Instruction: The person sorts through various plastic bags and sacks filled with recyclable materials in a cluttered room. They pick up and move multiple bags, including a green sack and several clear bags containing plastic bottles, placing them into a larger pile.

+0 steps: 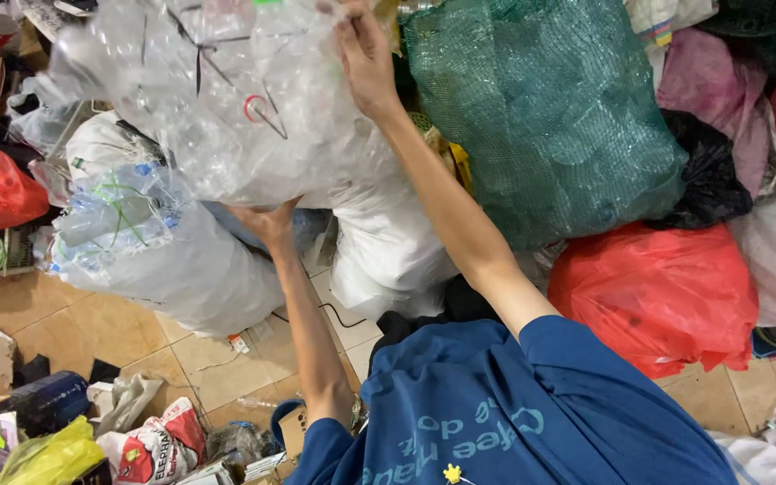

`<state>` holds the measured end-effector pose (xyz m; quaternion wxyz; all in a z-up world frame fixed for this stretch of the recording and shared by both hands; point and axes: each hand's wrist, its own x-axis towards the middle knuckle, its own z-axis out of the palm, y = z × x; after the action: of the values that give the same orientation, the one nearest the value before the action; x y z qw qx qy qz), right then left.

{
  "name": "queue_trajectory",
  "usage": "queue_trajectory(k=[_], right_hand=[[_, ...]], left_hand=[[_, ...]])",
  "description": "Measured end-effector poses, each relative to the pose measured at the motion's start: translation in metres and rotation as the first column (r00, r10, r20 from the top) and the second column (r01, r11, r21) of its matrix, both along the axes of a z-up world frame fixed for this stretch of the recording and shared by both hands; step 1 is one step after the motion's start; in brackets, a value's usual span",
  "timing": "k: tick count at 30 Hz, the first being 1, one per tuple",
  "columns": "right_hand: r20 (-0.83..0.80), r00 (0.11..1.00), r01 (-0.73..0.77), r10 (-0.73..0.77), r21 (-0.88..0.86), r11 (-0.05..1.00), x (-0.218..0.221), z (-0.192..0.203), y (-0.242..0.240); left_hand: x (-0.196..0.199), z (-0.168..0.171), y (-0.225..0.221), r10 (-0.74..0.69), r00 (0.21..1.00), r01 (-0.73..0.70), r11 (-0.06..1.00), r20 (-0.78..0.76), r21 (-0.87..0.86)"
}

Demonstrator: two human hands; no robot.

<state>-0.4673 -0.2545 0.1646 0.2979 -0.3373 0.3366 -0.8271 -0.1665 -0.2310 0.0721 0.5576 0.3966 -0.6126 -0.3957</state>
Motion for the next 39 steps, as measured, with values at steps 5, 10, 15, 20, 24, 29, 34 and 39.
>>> queue_trajectory(k=[5, 10, 15, 20, 24, 29, 34, 39], right_hand=[[-0.044, 0.999, 0.013, -0.011, 0.044, 0.999, 0.005, -0.018, -0.024], [-0.274, 0.962, 0.027, -0.019, 0.025, 0.999, 0.008, 0.018, -0.011], [-0.48, 0.875, 0.056, 0.061, 0.225, 0.973, 0.013, -0.044, -0.048], [-0.697, 0.703, 0.27, 0.143, 0.448, 0.852, 0.006, -0.112, -0.092], [-0.517, 0.819, 0.188, 0.25, 0.653, 0.734, 0.021, -0.041, -0.056], [-0.659, 0.741, 0.35, 0.129, 0.543, 0.764, -0.001, -0.094, -0.026], [-0.573, 0.793, 0.29, 0.206, 0.653, 0.699, 0.0, -0.106, 0.068], [-0.633, 0.75, 0.343, 0.194, 0.622, 0.704, -0.007, -0.091, 0.191]], left_hand=[[-0.014, -0.057, 0.014, 0.203, 0.97, -0.221, 0.964, 0.131, 0.145], [-0.042, 0.021, 0.058, 0.273, 0.961, -0.27, 0.96, -0.038, 0.077], [-0.063, 0.009, 0.046, 0.474, 0.845, -0.496, 0.868, 0.247, 0.032], [-0.089, 0.029, -0.012, 0.537, 0.736, -0.602, 0.798, 0.411, 0.036], [-0.087, 0.016, -0.043, 0.429, 0.8, -0.469, 0.883, 0.42, -0.009], [-0.109, 0.021, -0.075, 0.31, 0.819, -0.338, 0.941, 0.483, -0.03], [-0.141, 0.026, -0.117, 0.18, 0.817, -0.316, 0.935, 0.548, 0.163], [-0.156, -0.029, -0.157, 0.066, 0.926, -0.124, 0.983, 0.373, 0.133]])
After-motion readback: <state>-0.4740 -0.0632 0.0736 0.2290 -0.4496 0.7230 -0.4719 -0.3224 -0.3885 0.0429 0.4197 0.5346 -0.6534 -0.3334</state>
